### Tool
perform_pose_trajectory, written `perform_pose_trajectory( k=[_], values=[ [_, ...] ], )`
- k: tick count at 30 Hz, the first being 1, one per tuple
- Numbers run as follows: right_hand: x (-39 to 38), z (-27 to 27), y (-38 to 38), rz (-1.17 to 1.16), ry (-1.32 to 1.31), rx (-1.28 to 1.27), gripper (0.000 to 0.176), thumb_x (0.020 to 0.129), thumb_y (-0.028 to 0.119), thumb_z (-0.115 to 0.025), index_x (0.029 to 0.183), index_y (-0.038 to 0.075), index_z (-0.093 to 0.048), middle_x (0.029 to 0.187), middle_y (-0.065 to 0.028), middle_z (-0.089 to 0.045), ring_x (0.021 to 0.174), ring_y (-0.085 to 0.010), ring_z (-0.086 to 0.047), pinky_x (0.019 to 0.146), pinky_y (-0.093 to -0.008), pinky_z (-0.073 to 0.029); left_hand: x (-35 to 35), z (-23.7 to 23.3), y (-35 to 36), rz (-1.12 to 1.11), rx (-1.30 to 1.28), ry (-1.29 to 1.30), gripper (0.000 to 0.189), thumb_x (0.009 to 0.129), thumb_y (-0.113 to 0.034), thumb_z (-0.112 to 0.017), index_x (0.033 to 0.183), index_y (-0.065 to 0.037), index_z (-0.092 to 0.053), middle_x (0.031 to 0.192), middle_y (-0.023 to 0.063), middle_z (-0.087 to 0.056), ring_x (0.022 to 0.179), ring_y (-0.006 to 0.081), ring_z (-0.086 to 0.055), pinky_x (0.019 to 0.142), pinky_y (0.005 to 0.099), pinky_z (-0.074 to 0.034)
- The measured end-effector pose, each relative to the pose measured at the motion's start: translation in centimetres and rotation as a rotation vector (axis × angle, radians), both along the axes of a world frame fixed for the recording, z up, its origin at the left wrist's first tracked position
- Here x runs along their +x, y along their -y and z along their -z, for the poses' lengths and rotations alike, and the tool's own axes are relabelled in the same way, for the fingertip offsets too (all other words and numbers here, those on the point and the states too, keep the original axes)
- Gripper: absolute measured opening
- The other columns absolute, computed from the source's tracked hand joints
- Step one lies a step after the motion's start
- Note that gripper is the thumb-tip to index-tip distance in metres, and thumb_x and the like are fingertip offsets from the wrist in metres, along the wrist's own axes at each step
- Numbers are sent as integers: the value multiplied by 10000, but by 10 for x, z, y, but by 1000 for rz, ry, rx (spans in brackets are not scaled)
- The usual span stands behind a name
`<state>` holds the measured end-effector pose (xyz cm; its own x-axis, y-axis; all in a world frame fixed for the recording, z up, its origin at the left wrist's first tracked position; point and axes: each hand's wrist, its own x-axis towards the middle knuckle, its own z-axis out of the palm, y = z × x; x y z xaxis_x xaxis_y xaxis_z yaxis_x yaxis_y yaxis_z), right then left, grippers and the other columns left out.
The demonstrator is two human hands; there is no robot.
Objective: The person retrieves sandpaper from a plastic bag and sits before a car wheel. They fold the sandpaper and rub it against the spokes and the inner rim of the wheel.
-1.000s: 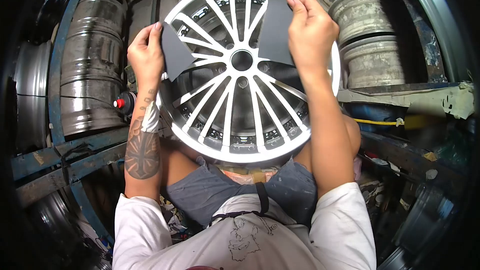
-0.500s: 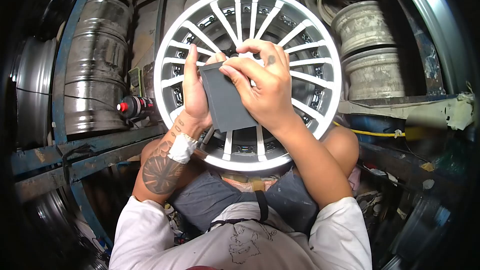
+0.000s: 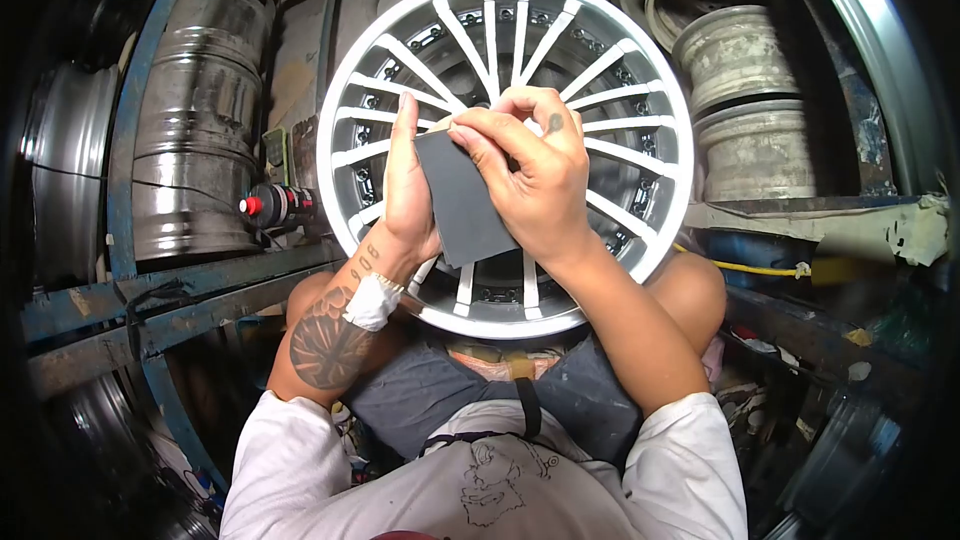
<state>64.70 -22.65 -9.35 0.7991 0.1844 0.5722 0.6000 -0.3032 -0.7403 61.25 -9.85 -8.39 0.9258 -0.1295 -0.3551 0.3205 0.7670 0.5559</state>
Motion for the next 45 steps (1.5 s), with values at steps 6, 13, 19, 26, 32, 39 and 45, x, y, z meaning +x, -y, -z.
perform_pose_trajectory(
  k=[6, 13, 19, 26, 32, 39, 45],
  values=[
    [0, -7, 2, -87, -235, 45, 103, 908, 127, -775, 970, 45, -772, 909, -87, -664, 814, -210, -660, 748, -301, -519, 1, 24, -13, 73, 78, 82, 866, 1045, -711, -195, 1201, 15, -641, 1085, 141, -707, 986, 209, -698, 895, 332, -575],
    [7, 2, 10, -244, -526, 202, 143, 943, 121, -732, 1019, 5, -769, 903, -103, -745, 834, -160, -672, 782, -289, -518, 3, 17, -4, -20, 15, 13, 673, 1090, -613, -228, 926, -105, -640, 856, 1, -642, 748, 92, -594, 690, 253, -504],
    [23, 1, 14, 29, -364, 339, 148, 978, 115, -704, 1005, -20, -761, 827, -78, -748, 736, -102, -654, 684, -255, -511, 2, 9, 8, 14, 409, 236, 397, 1067, -419, -521, 1238, -60, -505, 979, 43, -665, 881, 91, -635, 780, 244, -529],
    [37, -9, 40, -86, -787, 701, 190, 1016, 151, -681, 1096, -18, -715, 916, -38, -731, 777, -70, -663, 690, -215, -533, -2, 16, -2, -11, 554, 406, 396, 936, 48, -697, 1281, -34, -519, 1131, 59, -653, 911, 72, -648, 790, 211, -546],
    [27, -14, 41, -405, -1038, 489, 231, 1012, 191, -685, 1155, 10, -692, 943, -29, -719, 798, -70, -652, 739, -233, -541, 8, -4, -32, 121, 590, 451, 528, 864, -20, -818, 1323, -37, -558, 1189, 85, -646, 1083, 116, -627, 894, 252, -544],
    [30, -23, 45, -440, -910, 419, 310, 1025, 261, -680, 1182, -6, -677, 964, -16, -697, 855, -59, -624, 734, -232, -506, 9, 1, -42, 110, 509, 322, 275, 879, -6, -808, 1068, -37, -612, 1019, 33, -688, 940, 81, -671, 898, 237, -557],
    [20, -17, 37, -347, -713, 335, 195, 984, 150, -726, 1048, -34, -732, 870, -28, -725, 763, -44, -625, 679, -211, -495, 10, 1, -42, 30, 456, 320, 331, 865, 17, -809, 1119, -30, -602, 1025, 47, -680, 924, 89, -696, 839, 219, -580]
  ],
)
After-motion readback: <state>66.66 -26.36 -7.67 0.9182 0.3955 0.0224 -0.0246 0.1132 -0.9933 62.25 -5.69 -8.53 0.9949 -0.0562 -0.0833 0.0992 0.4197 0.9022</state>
